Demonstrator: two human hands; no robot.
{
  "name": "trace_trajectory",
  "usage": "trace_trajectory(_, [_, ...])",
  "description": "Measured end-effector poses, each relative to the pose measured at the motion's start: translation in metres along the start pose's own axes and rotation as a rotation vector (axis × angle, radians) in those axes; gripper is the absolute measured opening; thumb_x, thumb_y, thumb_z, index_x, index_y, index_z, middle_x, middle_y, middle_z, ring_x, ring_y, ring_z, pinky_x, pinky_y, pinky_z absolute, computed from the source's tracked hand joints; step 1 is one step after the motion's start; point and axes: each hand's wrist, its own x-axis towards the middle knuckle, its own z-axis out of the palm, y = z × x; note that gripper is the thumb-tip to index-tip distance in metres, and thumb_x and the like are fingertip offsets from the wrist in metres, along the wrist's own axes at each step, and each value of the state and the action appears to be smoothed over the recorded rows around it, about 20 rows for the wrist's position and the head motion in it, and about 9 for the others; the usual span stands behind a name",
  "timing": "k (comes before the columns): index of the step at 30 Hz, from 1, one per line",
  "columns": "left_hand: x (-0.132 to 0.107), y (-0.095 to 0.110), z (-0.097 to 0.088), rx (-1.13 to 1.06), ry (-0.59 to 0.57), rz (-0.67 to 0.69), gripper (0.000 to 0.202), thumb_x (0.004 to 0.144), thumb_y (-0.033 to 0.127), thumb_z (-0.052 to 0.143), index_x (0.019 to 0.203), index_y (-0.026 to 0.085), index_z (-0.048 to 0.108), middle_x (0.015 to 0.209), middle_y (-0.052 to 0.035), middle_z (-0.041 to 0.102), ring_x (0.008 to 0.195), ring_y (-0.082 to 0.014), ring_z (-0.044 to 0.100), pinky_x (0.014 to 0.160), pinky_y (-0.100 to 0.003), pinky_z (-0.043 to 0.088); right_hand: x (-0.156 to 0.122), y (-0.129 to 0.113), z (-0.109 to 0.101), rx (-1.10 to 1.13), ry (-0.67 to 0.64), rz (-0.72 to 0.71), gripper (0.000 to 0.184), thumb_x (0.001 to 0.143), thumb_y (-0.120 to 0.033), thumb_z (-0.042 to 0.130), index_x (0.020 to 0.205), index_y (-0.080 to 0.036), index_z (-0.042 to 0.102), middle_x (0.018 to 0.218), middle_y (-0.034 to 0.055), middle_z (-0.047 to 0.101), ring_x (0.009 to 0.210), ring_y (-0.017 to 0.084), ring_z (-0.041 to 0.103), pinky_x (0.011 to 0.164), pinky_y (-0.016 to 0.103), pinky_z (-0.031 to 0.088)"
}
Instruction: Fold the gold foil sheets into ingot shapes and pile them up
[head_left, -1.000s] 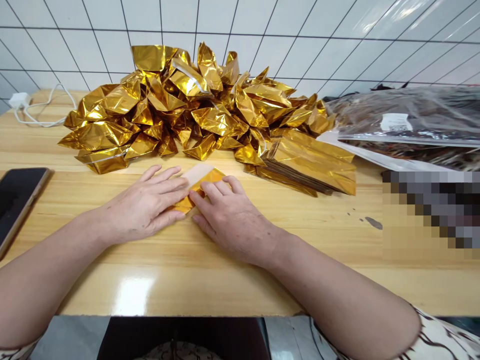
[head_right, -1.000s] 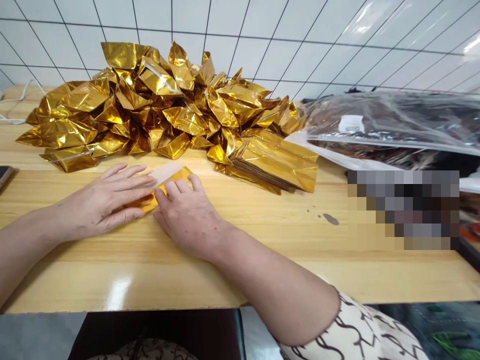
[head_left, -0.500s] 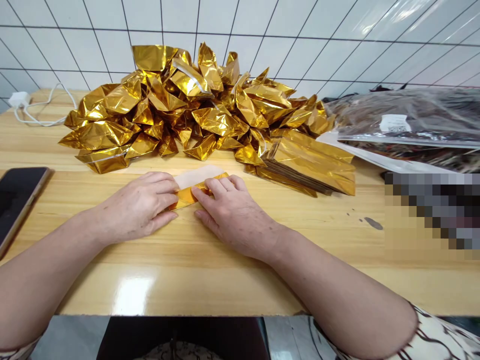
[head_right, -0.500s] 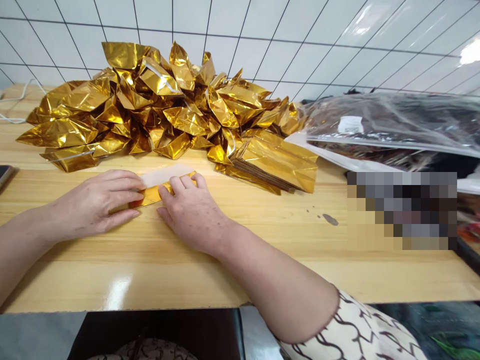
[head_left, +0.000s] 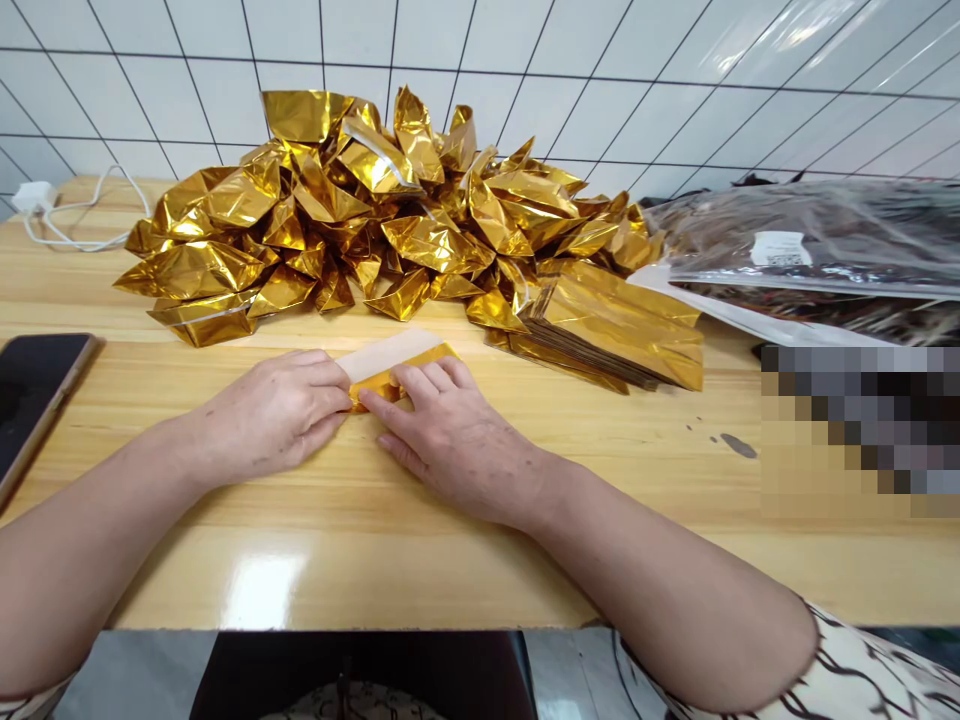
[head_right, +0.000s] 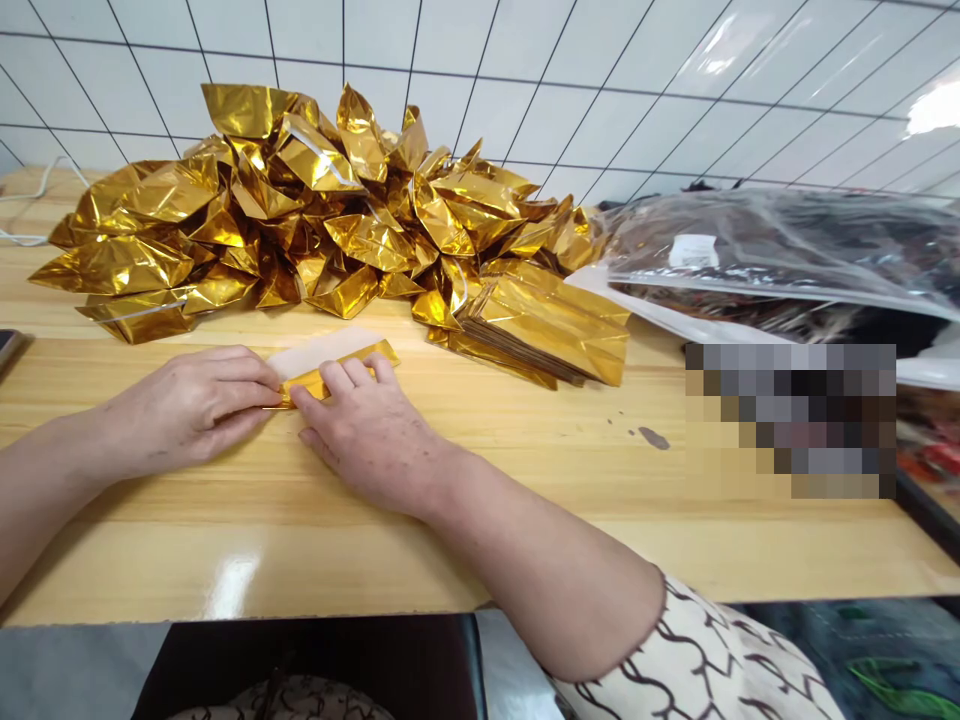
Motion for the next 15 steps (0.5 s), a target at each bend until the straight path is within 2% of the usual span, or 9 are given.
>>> trace_trajectory(7, [0.001, -0.006, 0.001, -0.113, 0.024, -0.045, 0.033, 0.096, 0.022, 0.039, 0.090, 0.018, 0.071, 0.092, -0.0068, 0.072, 0.083, -0.0183, 0.066, 0.078, -0.033, 0.053, -0.002, 0.004, -0.007, 0.016, -0.012, -0.037, 0.035, 0.097, -0.031, 0.043, 0.120, -0.016, 0.063, 0.100, 0.0125, 0.057, 0.091, 0.024, 0.045, 0.087, 0.042, 0.033])
trace_trajectory(15, [0.001, -0.015, 0.005, -0.212, 0.062, -0.143, 0.025, 0.094, 0.025, 0.045, 0.090, 0.019, 0.069, 0.087, -0.0047, 0.070, 0.085, -0.0183, 0.063, 0.080, -0.034, 0.050, -0.003, 0.009, -0.005, 0.009, 0.019, -0.069, 0.032, 0.097, -0.031, 0.041, 0.101, -0.013, 0.068, 0.091, 0.0112, 0.058, 0.085, 0.023, 0.044, 0.083, 0.038, 0.034])
